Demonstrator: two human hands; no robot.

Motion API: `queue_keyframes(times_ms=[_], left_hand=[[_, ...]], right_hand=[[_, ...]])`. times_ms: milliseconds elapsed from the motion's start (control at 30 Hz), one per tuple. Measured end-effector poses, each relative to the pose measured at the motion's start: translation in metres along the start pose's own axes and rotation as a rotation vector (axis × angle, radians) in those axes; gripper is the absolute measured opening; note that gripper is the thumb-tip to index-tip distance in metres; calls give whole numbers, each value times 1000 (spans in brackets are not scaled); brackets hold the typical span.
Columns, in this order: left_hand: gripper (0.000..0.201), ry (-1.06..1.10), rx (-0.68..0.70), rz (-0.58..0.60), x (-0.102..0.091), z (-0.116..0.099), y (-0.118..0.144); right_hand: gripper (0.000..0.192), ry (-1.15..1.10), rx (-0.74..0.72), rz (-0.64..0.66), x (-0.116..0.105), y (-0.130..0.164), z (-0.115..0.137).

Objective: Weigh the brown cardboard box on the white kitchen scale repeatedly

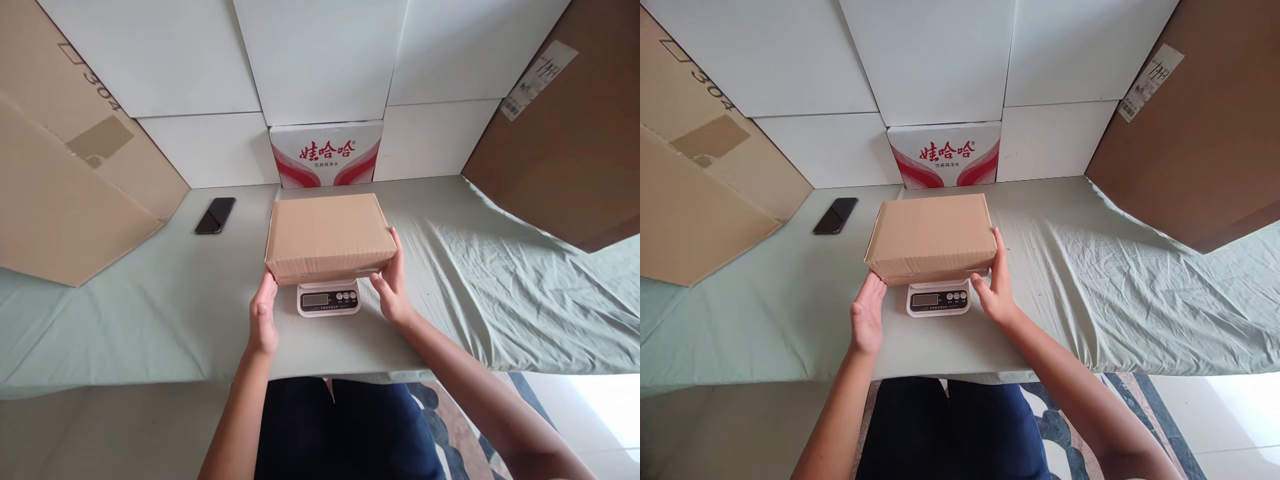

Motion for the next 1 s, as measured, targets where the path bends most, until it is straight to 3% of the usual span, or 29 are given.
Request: queue_keyframes(times_ms=[467, 633, 767, 867, 1000], left_hand=[[84, 35, 32, -35, -3, -6, -1], [90, 14, -14, -19, 0, -2, 0], [89, 31, 16, 5, 5, -15, -1], [87, 51, 67, 14, 9, -38, -20], [93, 34, 62, 68, 19, -53, -84]], right_hand=[[82, -62, 19, -82, -10, -3, -4], [82, -59, 47, -29, -2, -1, -3], [87, -12, -56, -30, -1, -5, 13], [87, 27, -129, -79, -8, -28, 27], [80, 65, -95, -80, -7, -82, 19]])
Point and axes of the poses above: each hand's wrist, its own y-axis away from the middle knuckle, its own x-axis out of the palm, z = x × y, the point moved 7 cm from there along -y, towards the middle knuckle, and after that the axes turned 5 degrees about -x, right-handed, at the moved point
